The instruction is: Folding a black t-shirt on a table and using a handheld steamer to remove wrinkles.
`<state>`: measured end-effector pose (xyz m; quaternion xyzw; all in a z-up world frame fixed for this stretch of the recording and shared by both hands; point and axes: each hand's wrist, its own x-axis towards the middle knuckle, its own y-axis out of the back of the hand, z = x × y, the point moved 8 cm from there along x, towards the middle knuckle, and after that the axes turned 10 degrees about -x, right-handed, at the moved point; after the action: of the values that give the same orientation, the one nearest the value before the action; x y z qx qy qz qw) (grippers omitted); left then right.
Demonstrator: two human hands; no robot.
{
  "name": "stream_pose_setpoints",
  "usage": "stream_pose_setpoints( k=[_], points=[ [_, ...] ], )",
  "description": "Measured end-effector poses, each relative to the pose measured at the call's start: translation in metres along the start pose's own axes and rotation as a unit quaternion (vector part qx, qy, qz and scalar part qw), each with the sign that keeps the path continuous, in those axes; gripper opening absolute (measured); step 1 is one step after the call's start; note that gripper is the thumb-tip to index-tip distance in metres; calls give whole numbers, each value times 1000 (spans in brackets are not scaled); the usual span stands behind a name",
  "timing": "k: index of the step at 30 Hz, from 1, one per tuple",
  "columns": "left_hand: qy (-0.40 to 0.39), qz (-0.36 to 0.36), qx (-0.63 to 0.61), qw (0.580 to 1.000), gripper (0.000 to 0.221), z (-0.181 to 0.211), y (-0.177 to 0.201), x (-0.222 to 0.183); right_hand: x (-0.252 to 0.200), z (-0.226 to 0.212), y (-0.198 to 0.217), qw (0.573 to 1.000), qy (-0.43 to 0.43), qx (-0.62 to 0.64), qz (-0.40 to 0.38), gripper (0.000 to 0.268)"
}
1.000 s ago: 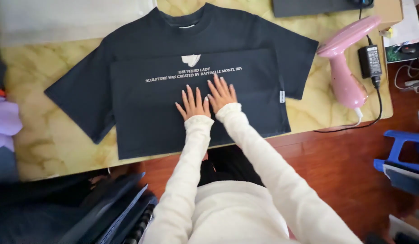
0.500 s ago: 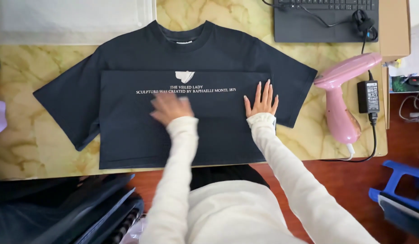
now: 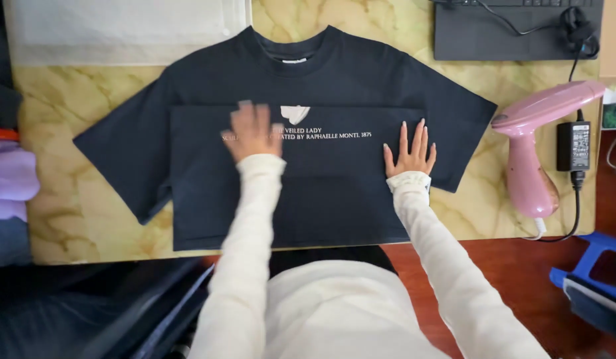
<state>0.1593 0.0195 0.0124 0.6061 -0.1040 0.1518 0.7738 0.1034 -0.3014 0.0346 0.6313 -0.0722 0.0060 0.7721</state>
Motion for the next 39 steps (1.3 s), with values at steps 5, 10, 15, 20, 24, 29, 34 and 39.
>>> stream_pose_setpoints(
  k=[5,10,15,20,24,29,34,39],
  points=[
    [45,-10,21,999,51,-99,23,4,3,-1,0,1000,-29,5,-6,58],
    [48,-15,12,999,50,-104,29,5,2,-1,-15,999,-43,24,8,56],
    [12,8,-17,1000,50,-98,36,4,24,-63,-29,990,-31,35,130,56],
    [26,-5,-24,999,49,-95,34,6,39,-38,-26,997,-46,56,-29,76],
    [54,-25,-19,998,48,-101,32,3,46,5,-54,993,-79,44,-74,83],
    [54,-96,-119,987,49,-77,32,6,18,26,-4,973,-128,189,-18,71],
    [-35,-83,-267,960,43,30,14,19,-51,76,71,912,-234,310,136,42],
    [-48,-166,-450,876,29,168,27,4,-138,172,69,778,-449,420,131,27]
  ],
)
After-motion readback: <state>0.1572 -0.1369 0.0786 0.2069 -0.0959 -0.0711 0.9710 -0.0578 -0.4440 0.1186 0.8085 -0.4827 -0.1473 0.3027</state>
